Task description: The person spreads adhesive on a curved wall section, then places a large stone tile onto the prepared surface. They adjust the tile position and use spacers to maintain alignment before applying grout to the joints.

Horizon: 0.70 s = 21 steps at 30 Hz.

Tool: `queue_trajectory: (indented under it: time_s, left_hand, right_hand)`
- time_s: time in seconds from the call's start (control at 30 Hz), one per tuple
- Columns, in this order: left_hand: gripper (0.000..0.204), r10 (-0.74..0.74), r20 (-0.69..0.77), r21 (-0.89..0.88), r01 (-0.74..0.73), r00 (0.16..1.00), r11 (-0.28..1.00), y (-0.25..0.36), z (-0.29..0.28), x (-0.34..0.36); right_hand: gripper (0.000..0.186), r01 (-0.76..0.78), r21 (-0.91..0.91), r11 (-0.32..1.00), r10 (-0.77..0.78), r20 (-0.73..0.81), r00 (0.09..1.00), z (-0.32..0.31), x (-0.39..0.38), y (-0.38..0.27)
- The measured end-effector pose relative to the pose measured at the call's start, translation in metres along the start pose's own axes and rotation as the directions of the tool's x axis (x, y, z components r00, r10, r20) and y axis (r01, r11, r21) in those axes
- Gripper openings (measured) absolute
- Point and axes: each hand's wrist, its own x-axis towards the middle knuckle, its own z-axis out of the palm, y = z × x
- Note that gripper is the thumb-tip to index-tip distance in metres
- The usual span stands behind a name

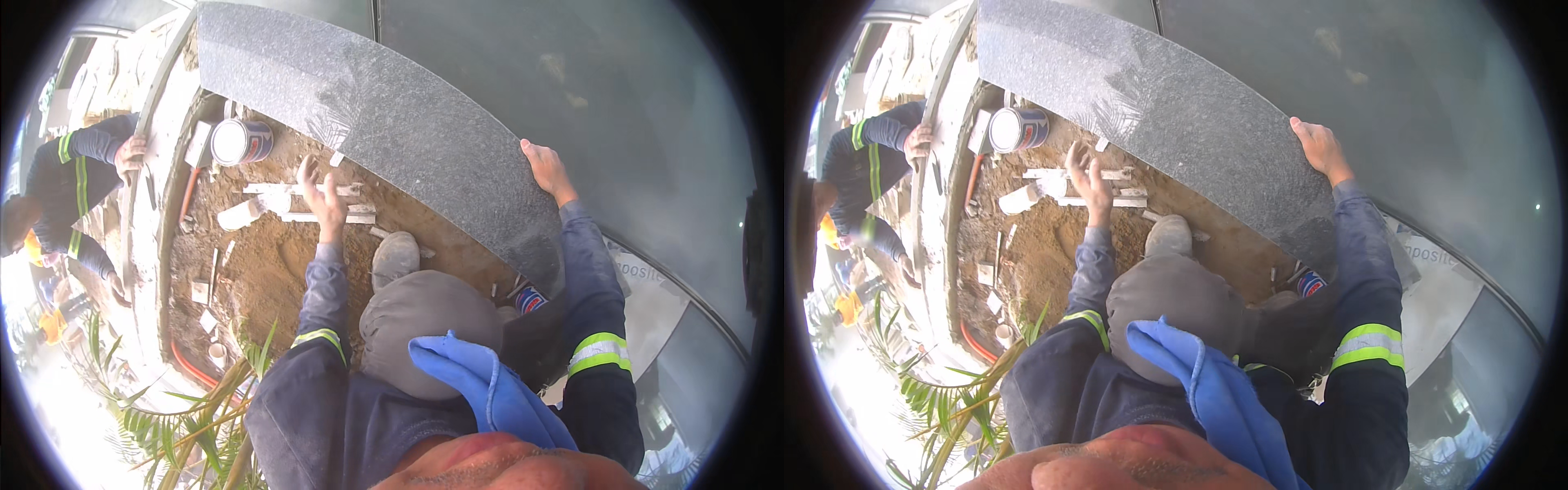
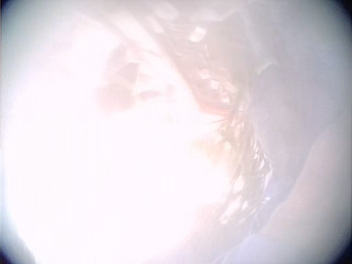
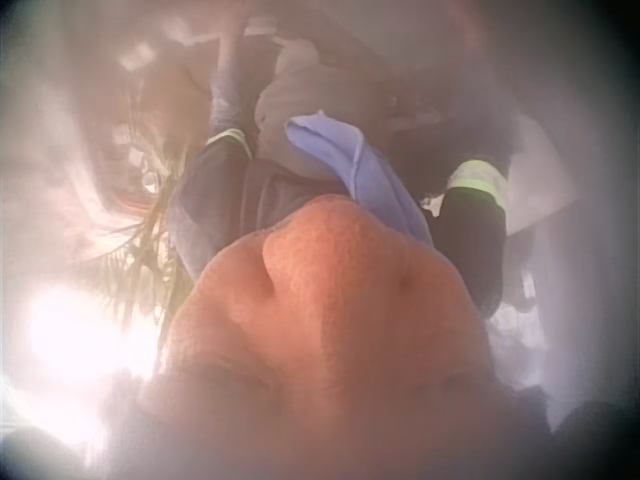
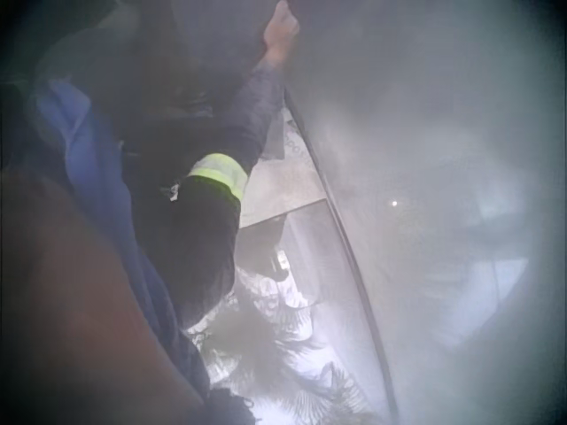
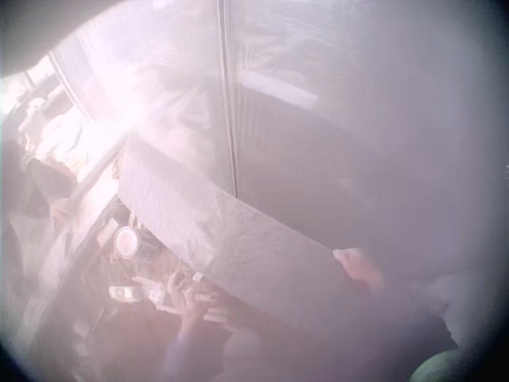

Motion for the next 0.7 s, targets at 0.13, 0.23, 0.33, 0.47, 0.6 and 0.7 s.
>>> queue_trajectory:
  time_s: [0.13,0.23,0.33,0.47,0.6,0.7]
  left_hand:
    - [0.054,-0.088,-0.114,-0.036,0.084,0.990,0.996,0.016,0.006,0.024]
    - [0.065,-0.158,-0.114,-0.063,0.151,0.981,0.986,0.018,0.019,0.067]
    - [0.080,-0.296,-0.082,-0.005,0.296,0.952,0.955,0.010,0.029,0.104]
    - [0.095,-0.323,0.053,-0.217,0.327,0.945,0.920,-0.006,0.038,0.122]
    - [0.098,-0.341,-0.110,-0.109,0.330,0.934,0.938,-0.007,0.052,0.119]
    - [0.098,-0.341,-0.189,0.047,0.355,0.921,0.934,0.006,0.057,0.116]
  right_hand:
    - [0.074,-0.055,-0.012,0.998,0.056,0.040,0.998,-0.003,0.003,-0.002]
    - [0.074,-0.007,0.015,1.000,0.007,0.022,1.000,-0.005,0.003,-0.004]
    - [0.073,0.052,0.015,0.999,-0.052,-0.010,0.999,-0.006,0.002,-0.007]
    - [0.072,0.053,0.056,0.997,-0.055,0.026,0.998,-0.007,0.002,-0.009]
    - [0.071,0.012,0.065,0.998,-0.017,0.076,0.997,-0.007,0.007,-0.003]
    - [0.072,0.074,0.058,0.996,-0.078,0.072,0.994,-0.003,0.009,0.005]
